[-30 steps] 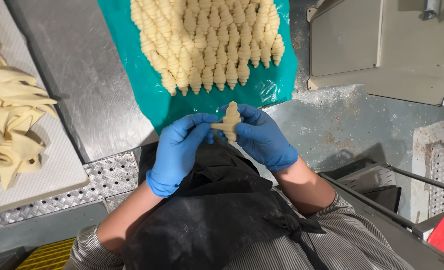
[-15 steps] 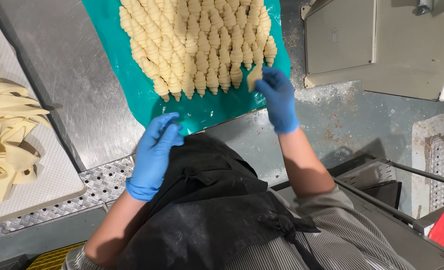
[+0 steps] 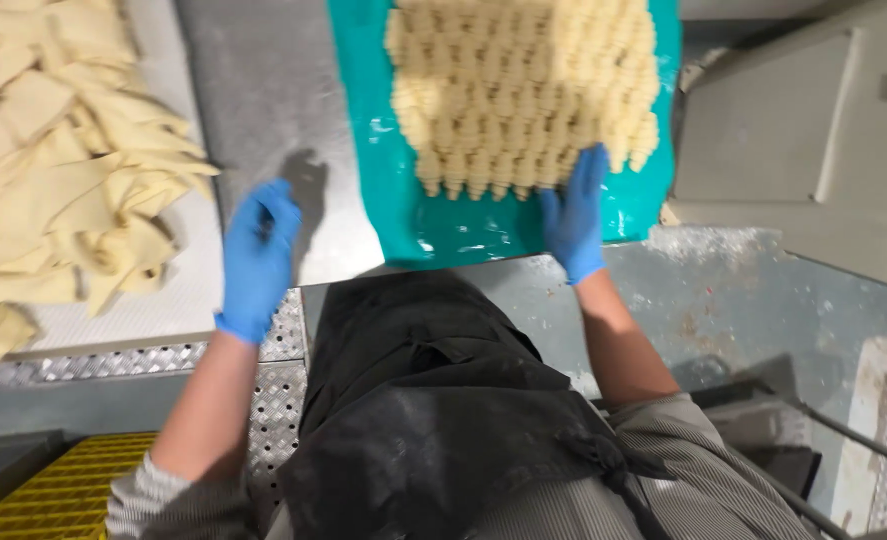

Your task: Rolling dough triangles into croissant shapes in a bakery kitchen.

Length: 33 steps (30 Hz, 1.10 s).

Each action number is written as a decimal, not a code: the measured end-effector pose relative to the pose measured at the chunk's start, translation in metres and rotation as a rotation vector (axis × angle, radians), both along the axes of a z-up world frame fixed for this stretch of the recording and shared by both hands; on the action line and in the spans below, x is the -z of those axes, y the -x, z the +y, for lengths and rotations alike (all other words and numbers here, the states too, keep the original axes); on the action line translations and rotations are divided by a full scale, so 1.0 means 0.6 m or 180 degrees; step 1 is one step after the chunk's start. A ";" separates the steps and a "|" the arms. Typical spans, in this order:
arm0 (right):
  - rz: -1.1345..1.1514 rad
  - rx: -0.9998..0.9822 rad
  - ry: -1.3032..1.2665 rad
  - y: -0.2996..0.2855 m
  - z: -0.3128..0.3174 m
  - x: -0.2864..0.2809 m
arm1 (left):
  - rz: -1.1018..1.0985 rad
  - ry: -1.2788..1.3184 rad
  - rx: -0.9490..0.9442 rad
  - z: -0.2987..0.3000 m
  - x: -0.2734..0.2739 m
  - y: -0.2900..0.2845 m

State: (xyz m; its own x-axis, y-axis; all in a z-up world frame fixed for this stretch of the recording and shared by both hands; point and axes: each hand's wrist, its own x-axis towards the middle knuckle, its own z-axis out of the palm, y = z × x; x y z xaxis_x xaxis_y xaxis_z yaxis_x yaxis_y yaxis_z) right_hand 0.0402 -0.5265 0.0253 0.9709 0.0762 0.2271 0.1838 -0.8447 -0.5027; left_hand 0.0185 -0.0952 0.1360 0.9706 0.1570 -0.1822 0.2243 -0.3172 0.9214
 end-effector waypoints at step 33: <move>0.0078 0.0008 -0.0850 0.058 0.378 -0.214 | -0.1866 -0.1323 0.0075 0.353 -0.047 -0.128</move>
State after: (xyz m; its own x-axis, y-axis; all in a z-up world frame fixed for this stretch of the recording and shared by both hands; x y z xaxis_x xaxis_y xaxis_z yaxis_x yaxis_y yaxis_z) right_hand 0.0054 -0.2994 0.1534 0.9764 0.0143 0.2153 0.1670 -0.6821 -0.7120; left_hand 0.0952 0.1164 0.1645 0.8944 0.0780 0.4403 -0.2817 -0.6665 0.6902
